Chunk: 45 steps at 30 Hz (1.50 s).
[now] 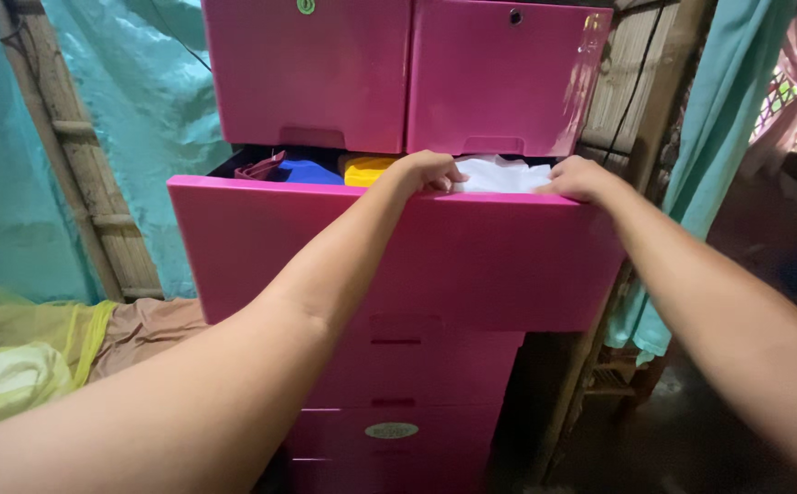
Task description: The person opens multiple drawers of a pink plastic dresser, removes folded clothes, and rearranges them inside. They handle black, white, red, and pink garments, then close the drawers. The person repeats the process on different drawers, adjusting the placement of items.
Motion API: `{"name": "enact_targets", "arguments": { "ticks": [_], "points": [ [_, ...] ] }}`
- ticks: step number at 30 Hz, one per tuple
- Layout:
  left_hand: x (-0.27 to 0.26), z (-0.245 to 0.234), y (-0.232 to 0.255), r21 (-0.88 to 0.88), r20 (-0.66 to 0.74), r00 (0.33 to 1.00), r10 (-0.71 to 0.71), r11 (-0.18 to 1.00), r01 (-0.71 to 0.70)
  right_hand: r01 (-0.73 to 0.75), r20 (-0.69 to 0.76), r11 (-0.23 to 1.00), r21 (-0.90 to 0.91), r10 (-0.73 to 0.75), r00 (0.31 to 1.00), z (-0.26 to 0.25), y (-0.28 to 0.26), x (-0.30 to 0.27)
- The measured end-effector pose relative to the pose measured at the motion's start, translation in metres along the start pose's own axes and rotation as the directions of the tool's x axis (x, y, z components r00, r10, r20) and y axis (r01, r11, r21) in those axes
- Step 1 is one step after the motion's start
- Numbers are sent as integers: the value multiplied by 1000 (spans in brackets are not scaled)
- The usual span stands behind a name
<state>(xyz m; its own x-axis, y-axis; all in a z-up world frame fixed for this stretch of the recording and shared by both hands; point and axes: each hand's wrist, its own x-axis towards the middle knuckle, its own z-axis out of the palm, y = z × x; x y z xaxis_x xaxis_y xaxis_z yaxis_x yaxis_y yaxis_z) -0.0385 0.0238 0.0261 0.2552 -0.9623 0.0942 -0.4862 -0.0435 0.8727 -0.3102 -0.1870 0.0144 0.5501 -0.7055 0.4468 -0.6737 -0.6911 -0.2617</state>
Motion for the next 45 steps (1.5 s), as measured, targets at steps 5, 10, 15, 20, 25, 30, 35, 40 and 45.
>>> {"name": "enact_targets", "arguments": {
  "ticks": [5,10,15,20,25,30,35,40,45],
  "points": [
    [4,-5,-6,-68,-72,997,-28,997,23,-1,-327,996,-91,-29,945,-33,-87,-55],
    [14,-10,-14,-250,-78,995,60,965,-78,362,-54,927,100,-358,932,-33,-149,-73],
    [29,-17,-19,-369,-50,996,68,926,-82,296,-7,949,108,-297,955,-19,-170,-80],
    [8,-13,-10,-474,-47,999,13,880,-34,289,-38,952,101,-287,957,-18,-170,-86],
    [-40,-6,5,-54,-440,898,31,997,-61,359,-163,878,317,-323,932,5,-164,-76],
    [-29,-4,1,200,-660,748,71,976,83,294,42,953,72,-297,954,21,-157,-56],
    [39,-5,-20,129,-258,966,22,992,12,125,364,979,161,-176,915,3,-154,-41],
    [68,-5,-30,52,-174,984,25,999,-16,325,271,943,75,-333,903,-5,-161,-11],
    [72,-5,-29,401,-149,987,62,916,3,189,517,981,36,-180,837,25,-172,11]
  ]
}}
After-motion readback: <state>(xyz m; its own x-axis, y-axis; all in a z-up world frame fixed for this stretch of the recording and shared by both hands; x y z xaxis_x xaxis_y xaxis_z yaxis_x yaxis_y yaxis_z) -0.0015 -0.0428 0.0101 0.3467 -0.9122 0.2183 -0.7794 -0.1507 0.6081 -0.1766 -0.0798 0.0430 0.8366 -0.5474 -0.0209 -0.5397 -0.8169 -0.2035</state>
